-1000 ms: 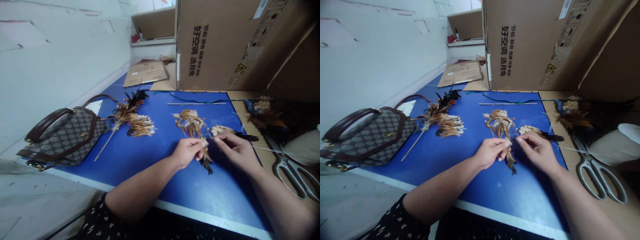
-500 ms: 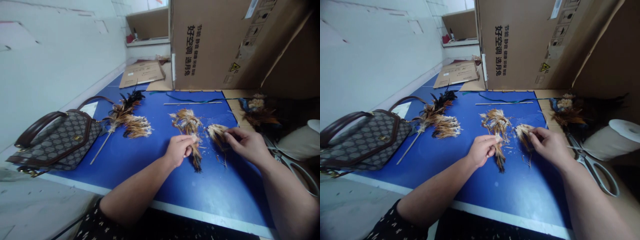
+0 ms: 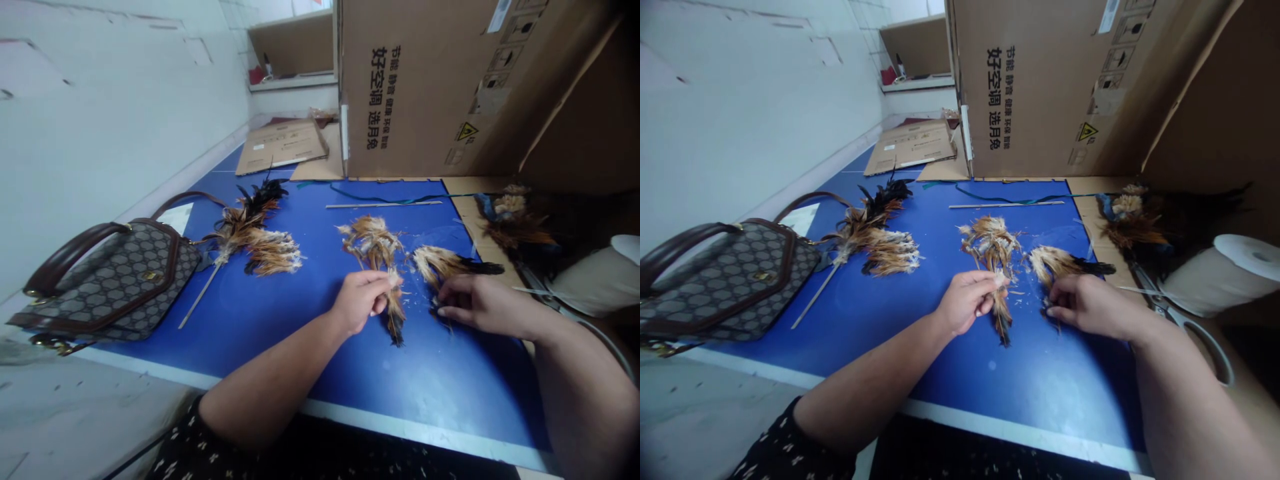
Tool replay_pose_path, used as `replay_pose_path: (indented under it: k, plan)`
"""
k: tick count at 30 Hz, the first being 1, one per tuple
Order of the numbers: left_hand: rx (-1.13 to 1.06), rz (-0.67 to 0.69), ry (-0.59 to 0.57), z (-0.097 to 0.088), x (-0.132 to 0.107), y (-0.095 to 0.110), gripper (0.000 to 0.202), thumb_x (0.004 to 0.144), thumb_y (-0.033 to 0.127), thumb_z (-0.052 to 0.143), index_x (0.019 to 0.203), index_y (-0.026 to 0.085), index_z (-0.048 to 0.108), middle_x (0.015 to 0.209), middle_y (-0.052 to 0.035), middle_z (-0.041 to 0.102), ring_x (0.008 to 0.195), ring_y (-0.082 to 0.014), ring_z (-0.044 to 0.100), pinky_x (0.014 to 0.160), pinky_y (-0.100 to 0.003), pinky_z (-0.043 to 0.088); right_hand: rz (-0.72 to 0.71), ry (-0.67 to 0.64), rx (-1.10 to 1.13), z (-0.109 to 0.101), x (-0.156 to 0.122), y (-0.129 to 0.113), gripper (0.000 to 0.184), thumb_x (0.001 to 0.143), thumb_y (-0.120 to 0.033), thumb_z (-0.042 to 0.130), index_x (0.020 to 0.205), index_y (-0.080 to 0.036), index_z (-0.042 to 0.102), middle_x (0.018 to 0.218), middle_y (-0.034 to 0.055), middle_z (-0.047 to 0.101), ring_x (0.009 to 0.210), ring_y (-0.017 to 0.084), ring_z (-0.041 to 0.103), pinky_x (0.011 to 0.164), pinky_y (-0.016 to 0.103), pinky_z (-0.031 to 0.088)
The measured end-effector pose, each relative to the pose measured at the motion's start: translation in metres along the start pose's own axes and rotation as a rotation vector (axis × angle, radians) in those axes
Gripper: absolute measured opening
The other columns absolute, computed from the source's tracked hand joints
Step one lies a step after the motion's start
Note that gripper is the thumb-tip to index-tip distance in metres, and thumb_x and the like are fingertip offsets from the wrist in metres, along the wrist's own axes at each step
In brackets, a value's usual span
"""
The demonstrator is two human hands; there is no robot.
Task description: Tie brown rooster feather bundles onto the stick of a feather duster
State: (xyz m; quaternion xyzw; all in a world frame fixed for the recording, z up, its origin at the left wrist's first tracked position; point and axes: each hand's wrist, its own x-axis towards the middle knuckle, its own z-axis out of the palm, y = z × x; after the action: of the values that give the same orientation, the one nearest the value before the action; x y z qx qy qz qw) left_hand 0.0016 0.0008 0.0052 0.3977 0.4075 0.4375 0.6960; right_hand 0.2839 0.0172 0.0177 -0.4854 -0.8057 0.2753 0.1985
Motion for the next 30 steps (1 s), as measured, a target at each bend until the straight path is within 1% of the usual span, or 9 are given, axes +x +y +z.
replay_pose_path:
  k: [2,3,6,9,11,14,18,26,30]
  plan:
    - [0.003,0.000,-0.002,0.000,0.000,-0.001,0.039,0.078,0.043,0.079,0.094,0.007,0.078,0.074,-0.0092,0.073,0.041,-0.0041,0.044,0.039,-0.022,0.021,-0.024,-0.147,-0.112,0.002,0.000,0.003,0.016,0.079,-0.037,0.081,0.076,-0.023,0.075,0.064,0.0003,0.068,0.051,0.014,0.055,0.051,0.028,0.042]
    - [0.004,0.002,-0.004,-0.001,0.000,-0.002,0.040,0.078,0.044,0.079,0.094,0.007,0.078,0.073,-0.0090,0.072,0.041,-0.0042,0.045,0.039,-0.022,0.021,-0.039,-0.172,-0.156,0.003,0.001,0.003,0.014,0.081,-0.035,0.078,0.074,-0.023,0.074,0.065,0.0008,0.068,0.052,0.014,0.055,0.052,0.028,0.042]
    - [0.011,0.034,-0.002,-0.002,0.000,-0.005,0.040,0.081,0.045,0.079,0.097,0.007,0.078,0.064,-0.0048,0.067,0.042,-0.0045,0.043,0.040,-0.021,0.023,-0.084,-0.080,-0.113,0.003,0.005,-0.009,0.019,0.087,-0.037,0.073,0.076,-0.022,0.073,0.071,0.0027,0.070,0.061,0.016,0.060,0.061,0.029,0.047]
    - [0.033,0.072,-0.025,-0.001,0.000,-0.009,0.040,0.086,0.046,0.075,0.099,0.008,0.078,0.050,0.0018,0.054,0.042,-0.0052,0.041,0.041,-0.020,0.026,-0.076,0.100,0.079,0.009,0.009,-0.031,0.027,0.093,-0.046,0.068,0.084,-0.021,0.075,0.080,0.0044,0.073,0.071,0.018,0.064,0.070,0.030,0.050]
    - [0.032,0.071,-0.043,0.001,0.000,-0.011,0.041,0.088,0.047,0.073,0.098,0.008,0.078,0.048,0.0027,0.052,0.042,-0.0060,0.042,0.042,-0.020,0.029,-0.038,0.173,0.188,0.017,0.010,-0.047,0.032,0.094,-0.051,0.068,0.087,-0.020,0.075,0.081,0.0047,0.073,0.072,0.018,0.064,0.070,0.030,0.050]
    - [-0.020,0.047,-0.053,0.005,0.000,-0.013,0.040,0.085,0.048,0.076,0.091,0.009,0.074,0.052,0.0001,0.058,0.043,-0.0077,0.047,0.043,-0.021,0.033,0.008,0.185,0.302,0.032,0.012,-0.060,0.036,0.093,-0.055,0.068,0.090,-0.019,0.076,0.084,0.0059,0.074,0.074,0.019,0.064,0.071,0.030,0.051]
    - [-0.077,0.034,-0.069,0.008,0.000,-0.014,0.036,0.084,0.045,0.076,0.087,0.010,0.070,0.054,-0.0021,0.061,0.045,-0.0096,0.051,0.045,-0.022,0.038,0.020,0.201,0.364,0.046,0.014,-0.063,0.033,0.093,-0.052,0.069,0.091,-0.019,0.076,0.088,0.0062,0.076,0.080,0.020,0.066,0.078,0.032,0.052]
    - [-0.085,0.034,-0.076,0.009,0.001,-0.014,0.031,0.085,0.040,0.075,0.086,0.010,0.068,0.054,-0.0021,0.061,0.045,-0.0097,0.052,0.045,-0.022,0.038,-0.003,0.249,0.357,0.055,0.014,-0.060,0.026,0.095,-0.045,0.068,0.087,-0.019,0.071,0.082,0.0034,0.072,0.075,0.017,0.062,0.074,0.029,0.050]
    - [-0.081,0.008,-0.104,0.009,-0.001,-0.014,0.030,0.085,0.039,0.074,0.085,0.011,0.067,0.056,-0.0036,0.064,0.045,-0.0110,0.054,0.046,-0.024,0.041,0.001,0.276,0.372,0.059,0.016,-0.063,0.029,0.095,-0.045,0.068,0.083,-0.019,0.067,0.076,0.0025,0.068,0.070,0.015,0.059,0.068,0.028,0.049]
